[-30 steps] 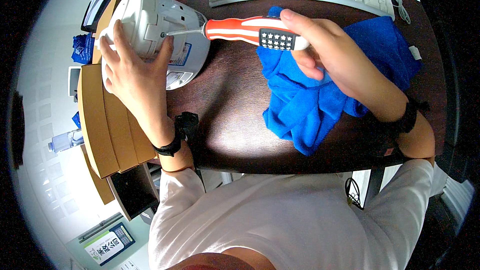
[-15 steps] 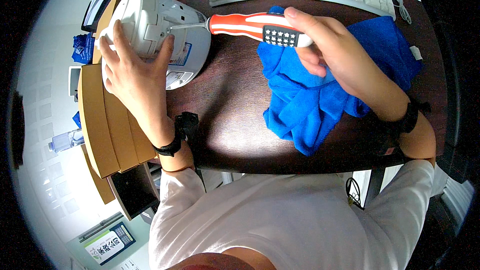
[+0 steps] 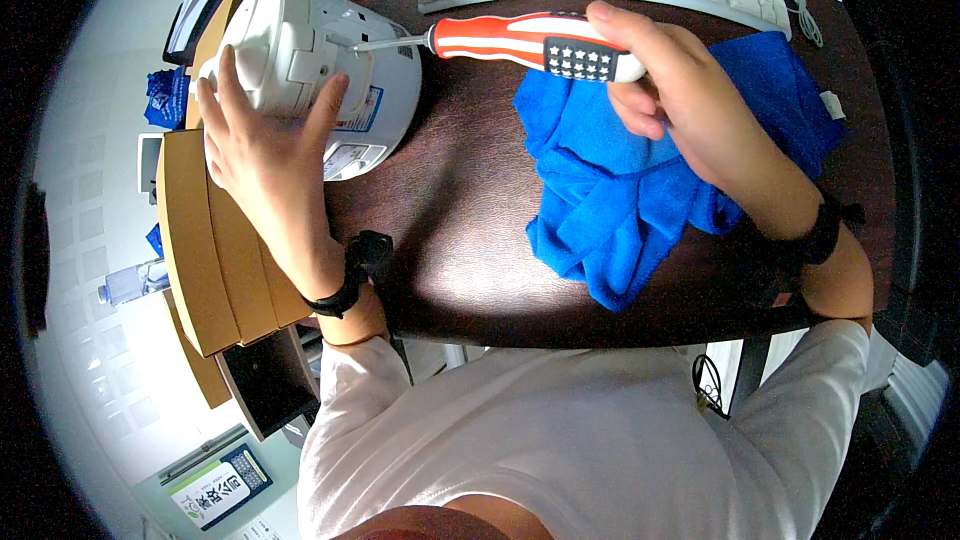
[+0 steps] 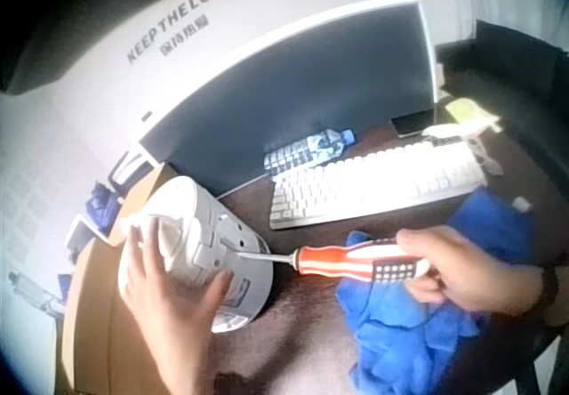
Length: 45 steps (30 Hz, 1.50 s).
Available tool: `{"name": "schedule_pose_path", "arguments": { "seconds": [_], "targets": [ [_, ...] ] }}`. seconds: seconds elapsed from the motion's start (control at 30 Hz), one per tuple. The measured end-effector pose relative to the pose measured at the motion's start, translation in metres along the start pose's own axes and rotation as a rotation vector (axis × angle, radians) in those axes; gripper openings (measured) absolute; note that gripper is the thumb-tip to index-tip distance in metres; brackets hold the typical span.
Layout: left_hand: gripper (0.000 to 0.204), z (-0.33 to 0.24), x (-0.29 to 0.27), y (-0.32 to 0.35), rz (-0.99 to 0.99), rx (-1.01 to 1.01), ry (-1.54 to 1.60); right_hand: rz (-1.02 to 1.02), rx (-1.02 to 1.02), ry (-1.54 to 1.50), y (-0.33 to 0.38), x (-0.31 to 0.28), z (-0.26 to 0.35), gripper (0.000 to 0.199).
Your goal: The person uses a screwdriver to remove screws from a white rice cooker, detaches a small plastic cover, and opens the lid to reveal the inner pot. The person then removes the inner pot and places it aside.
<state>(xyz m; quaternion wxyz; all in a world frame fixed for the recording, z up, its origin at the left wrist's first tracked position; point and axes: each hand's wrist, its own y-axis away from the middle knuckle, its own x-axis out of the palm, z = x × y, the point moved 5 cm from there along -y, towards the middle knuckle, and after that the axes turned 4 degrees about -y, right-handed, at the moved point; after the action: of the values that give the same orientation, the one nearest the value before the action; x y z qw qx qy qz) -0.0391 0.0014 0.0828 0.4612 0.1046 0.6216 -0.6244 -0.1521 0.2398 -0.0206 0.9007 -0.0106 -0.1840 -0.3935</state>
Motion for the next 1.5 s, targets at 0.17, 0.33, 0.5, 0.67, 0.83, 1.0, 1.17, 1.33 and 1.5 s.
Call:
{"name": "schedule_pose_path", "arguments": {
  "seconds": [0.17, 0.33, 0.5, 0.67, 0.83, 1.0, 1.17, 1.33, 1.5],
  "targets": [
    [0.074, 0.0, -0.014, 0.002, -0.02, 0.021, 0.347, -0.005, -0.033, -0.106, 0.0, 0.001, 0.0, 0.047],
    [0.043, -0.015, -0.028, 0.0, -0.161, 0.188, 0.599, 0.094, -0.072, -0.231, 0.002, 0.003, 0.002, 0.053],
    [0.037, -0.01, -0.011, 0.004, -0.024, -0.031, 0.95, 0.187, -0.114, -0.254, 0.005, 0.009, 0.003, 0.056],
    [0.026, -0.011, -0.003, 0.008, 0.08, -0.117, 1.073, 0.193, -0.094, -0.225, 0.007, 0.008, -0.001, 0.056],
    [0.021, -0.011, 0.004, 0.014, 0.256, -0.281, 1.292, 0.165, -0.122, -0.249, 0.001, 0.003, 0.003, 0.054],
    [0.03, -0.015, 0.031, 0.046, 0.507, -0.353, 1.375, 0.188, -0.09, -0.227, -0.017, -0.021, -0.017, 0.048],
    [0.03, -0.012, 0.064, 0.085, 0.556, -0.454, 1.392, 0.2, -0.009, 0.17, -0.024, -0.024, -0.032, 0.028],
    [0.023, -0.015, 0.097, 0.108, 0.688, -0.564, 1.578, 0.322, -0.096, 0.64, -0.026, -0.005, -0.04, 0.022],
    [0.017, -0.022, 0.112, 0.119, 0.833, -0.541, 1.581, 0.206, -0.328, 1.135, -0.03, 0.005, -0.018, 0.027]
  ]
}}
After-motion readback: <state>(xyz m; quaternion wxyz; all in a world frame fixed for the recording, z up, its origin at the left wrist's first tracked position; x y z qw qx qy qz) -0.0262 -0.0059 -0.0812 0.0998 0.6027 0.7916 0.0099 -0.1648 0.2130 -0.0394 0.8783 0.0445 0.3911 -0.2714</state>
